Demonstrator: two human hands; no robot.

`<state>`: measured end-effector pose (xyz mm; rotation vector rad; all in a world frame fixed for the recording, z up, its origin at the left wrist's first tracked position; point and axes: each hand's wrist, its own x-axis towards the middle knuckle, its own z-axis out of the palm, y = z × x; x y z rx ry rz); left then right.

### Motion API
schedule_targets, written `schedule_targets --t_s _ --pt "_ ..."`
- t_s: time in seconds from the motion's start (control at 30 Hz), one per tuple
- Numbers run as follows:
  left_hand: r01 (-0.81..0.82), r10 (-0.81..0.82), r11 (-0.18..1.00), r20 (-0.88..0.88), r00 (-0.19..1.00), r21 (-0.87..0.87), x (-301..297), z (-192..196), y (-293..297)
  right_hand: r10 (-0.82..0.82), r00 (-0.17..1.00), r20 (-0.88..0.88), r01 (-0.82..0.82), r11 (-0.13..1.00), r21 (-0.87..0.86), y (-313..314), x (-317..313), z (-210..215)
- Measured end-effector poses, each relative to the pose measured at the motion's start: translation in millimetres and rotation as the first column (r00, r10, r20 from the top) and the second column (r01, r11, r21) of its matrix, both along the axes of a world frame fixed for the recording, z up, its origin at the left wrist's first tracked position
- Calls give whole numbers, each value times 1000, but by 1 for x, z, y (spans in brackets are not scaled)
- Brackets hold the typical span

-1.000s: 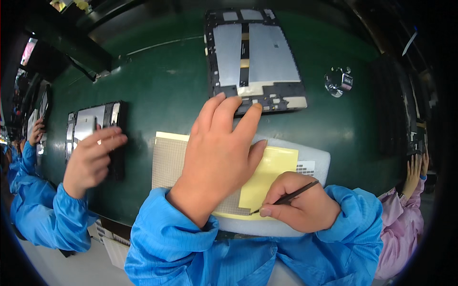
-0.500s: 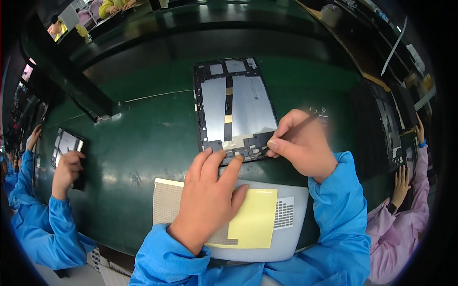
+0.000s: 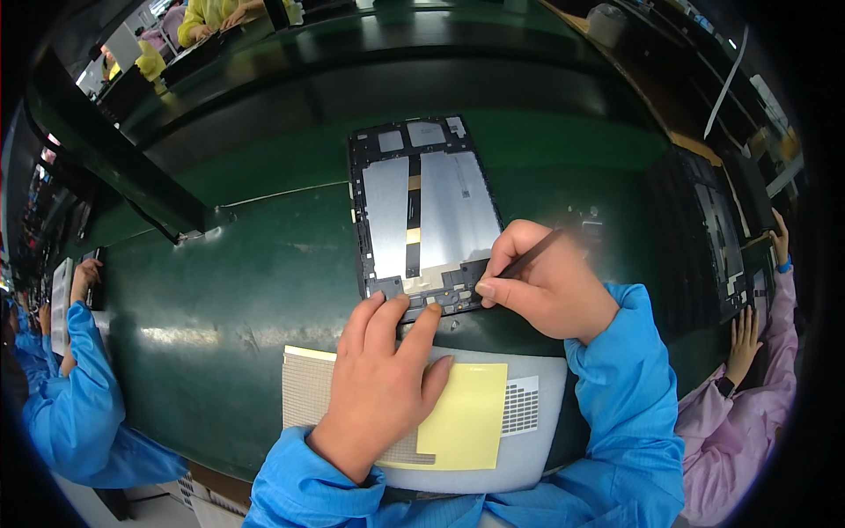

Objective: The person uses tweezers to pick up small components from a yellow sheet and place them onto a black electronic chassis. The person repeatedly handles the chassis, adjusting its position on the green workbench while performing the assembly task.

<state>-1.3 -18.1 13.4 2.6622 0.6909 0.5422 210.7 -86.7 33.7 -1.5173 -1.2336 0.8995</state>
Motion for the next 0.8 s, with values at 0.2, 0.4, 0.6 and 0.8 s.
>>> schedule_targets --t_s 0.2,0.4,0.6,0.8 --pt "12 -12 1000 -10 1000 -1 0 1 -1 -4 998 -60 3 1000 -17 -1 0 2" --pt "6 -5 1000 -23 1000 4 1 3 -3 -22 995 -92 20 999 -28 0 -2 3" --pt "9 -9 1000 -31 999 1 1 4 -3 -12 999 -38 12 1000 -10 -1 -3 1" --pt "10 -10 1000 -31 999 6 2 3 -3 -6 1000 5 6 1000 -4 -1 -2 0"
